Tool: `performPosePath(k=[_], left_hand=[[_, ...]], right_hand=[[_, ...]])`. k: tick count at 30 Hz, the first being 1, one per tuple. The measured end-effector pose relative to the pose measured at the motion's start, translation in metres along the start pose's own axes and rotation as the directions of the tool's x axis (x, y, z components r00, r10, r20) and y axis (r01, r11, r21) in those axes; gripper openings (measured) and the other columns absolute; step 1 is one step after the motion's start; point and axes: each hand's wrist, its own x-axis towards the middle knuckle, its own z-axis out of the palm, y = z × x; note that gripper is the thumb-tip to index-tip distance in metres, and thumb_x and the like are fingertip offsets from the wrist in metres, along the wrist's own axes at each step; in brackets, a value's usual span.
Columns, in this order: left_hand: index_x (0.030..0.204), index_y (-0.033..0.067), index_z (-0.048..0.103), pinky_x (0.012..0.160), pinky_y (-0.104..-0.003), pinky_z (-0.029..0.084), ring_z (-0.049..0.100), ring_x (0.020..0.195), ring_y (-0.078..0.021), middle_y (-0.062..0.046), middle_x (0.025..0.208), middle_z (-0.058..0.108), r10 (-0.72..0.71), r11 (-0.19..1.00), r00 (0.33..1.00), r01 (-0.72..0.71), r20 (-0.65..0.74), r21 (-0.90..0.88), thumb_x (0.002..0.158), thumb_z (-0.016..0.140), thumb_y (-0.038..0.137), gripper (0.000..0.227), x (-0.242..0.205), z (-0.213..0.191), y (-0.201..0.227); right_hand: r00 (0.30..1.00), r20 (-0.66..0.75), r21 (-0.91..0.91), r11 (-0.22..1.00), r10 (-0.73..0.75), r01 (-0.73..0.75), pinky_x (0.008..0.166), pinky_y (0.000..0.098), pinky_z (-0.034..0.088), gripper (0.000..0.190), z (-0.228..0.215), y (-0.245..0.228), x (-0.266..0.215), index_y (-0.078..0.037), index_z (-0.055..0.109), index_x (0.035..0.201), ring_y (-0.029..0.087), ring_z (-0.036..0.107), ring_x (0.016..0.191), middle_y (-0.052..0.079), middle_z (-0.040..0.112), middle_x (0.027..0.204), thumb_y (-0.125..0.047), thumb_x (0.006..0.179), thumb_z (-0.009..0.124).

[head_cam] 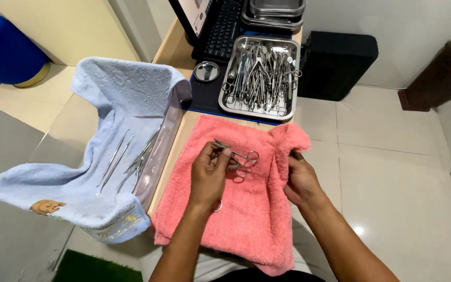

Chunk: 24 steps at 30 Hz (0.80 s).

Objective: Drying and organizing medical/surgical instruments using towels.

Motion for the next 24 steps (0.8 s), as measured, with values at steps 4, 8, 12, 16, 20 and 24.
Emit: performPosePath(k=[4, 8, 12, 16, 20, 24], left_hand=[[0.106, 0.0046, 0.057, 0.067, -0.033, 0.065, 0.070, 0.077, -0.0143, -0.005, 0.089, 0.066, 0.067, 0.997, 0.998, -0.067, 0.006, -0.039, 0.101, 0.058, 0.009, 0.006, 0.002, 0.005, -0.002], [0.107, 0.0042, 0.057, 0.077, -0.028, 0.061, 0.069, 0.084, -0.0122, -0.005, 0.093, 0.066, 0.142, 0.989, 0.990, -0.141, 0.012, -0.053, 0.101, 0.059, 0.006, 0.006, 0.003, 0.014, -0.020], [0.108, 0.0023, 0.058, 0.078, -0.023, 0.053, 0.065, 0.088, -0.0088, -0.004, 0.096, 0.067, 0.263, 0.963, 0.965, -0.262, -0.015, 0.059, 0.103, 0.062, 0.004, 0.006, 0.001, 0.014, -0.028], [0.109, 0.0022, 0.058, 0.078, -0.022, 0.052, 0.064, 0.089, -0.0086, -0.004, 0.096, 0.066, 0.292, 0.954, 0.954, -0.287, -0.063, 0.082, 0.104, 0.062, 0.004, 0.007, 0.001, 0.015, -0.033], [0.108, 0.0024, 0.057, 0.081, -0.025, 0.057, 0.068, 0.088, -0.0108, -0.006, 0.096, 0.069, 0.280, 0.959, 0.959, -0.278, -0.044, 0.046, 0.104, 0.059, 0.007, 0.006, 0.000, 0.021, -0.020], [0.107, 0.0035, 0.056, 0.078, -0.028, 0.059, 0.069, 0.084, -0.0124, -0.007, 0.094, 0.070, 0.238, 0.971, 0.970, -0.235, -0.058, 0.044, 0.105, 0.057, 0.010, 0.007, 0.004, 0.023, -0.021]], right_hand=[[0.998, 0.064, -0.050, 0.999, 0.017, -0.013, 0.091, 0.0387, 0.058, 0.033, -0.053, 0.023, 0.008, -0.002, 0.058, 0.131, 0.024, 0.070, 0.104, 0.012, 0.069, 0.119, -0.010, 0.100, 0.053], [0.989, 0.143, -0.507, 0.861, 0.036, 0.041, 0.091, 0.0317, 0.056, 0.036, -0.012, 0.015, -0.005, -0.001, 0.061, 0.133, 0.016, 0.068, 0.102, 0.010, 0.071, 0.119, -0.010, 0.098, 0.063], [0.997, 0.045, -0.623, 0.778, -0.059, 0.074, 0.081, 0.0297, 0.057, 0.029, 0.008, 0.016, -0.005, 0.000, 0.070, 0.122, 0.013, 0.069, 0.089, 0.008, 0.076, 0.106, -0.010, 0.095, 0.067], [0.991, 0.104, -0.623, 0.771, -0.087, 0.133, 0.080, 0.0288, 0.057, 0.025, -0.002, 0.020, -0.001, 0.000, 0.071, 0.119, 0.011, 0.068, 0.089, 0.006, 0.076, 0.104, -0.009, 0.097, 0.066], [0.973, 0.221, -0.421, 0.906, 0.067, 0.033, 0.081, 0.0309, 0.056, 0.024, -0.033, 0.026, 0.016, 0.002, 0.071, 0.121, 0.014, 0.067, 0.090, 0.008, 0.074, 0.105, -0.003, 0.098, 0.064], [0.967, 0.202, -0.285, 0.954, 0.154, -0.092, 0.080, 0.0331, 0.057, 0.028, -0.027, 0.018, 0.015, 0.001, 0.069, 0.120, 0.017, 0.070, 0.089, 0.010, 0.075, 0.106, 0.002, 0.093, 0.060]])
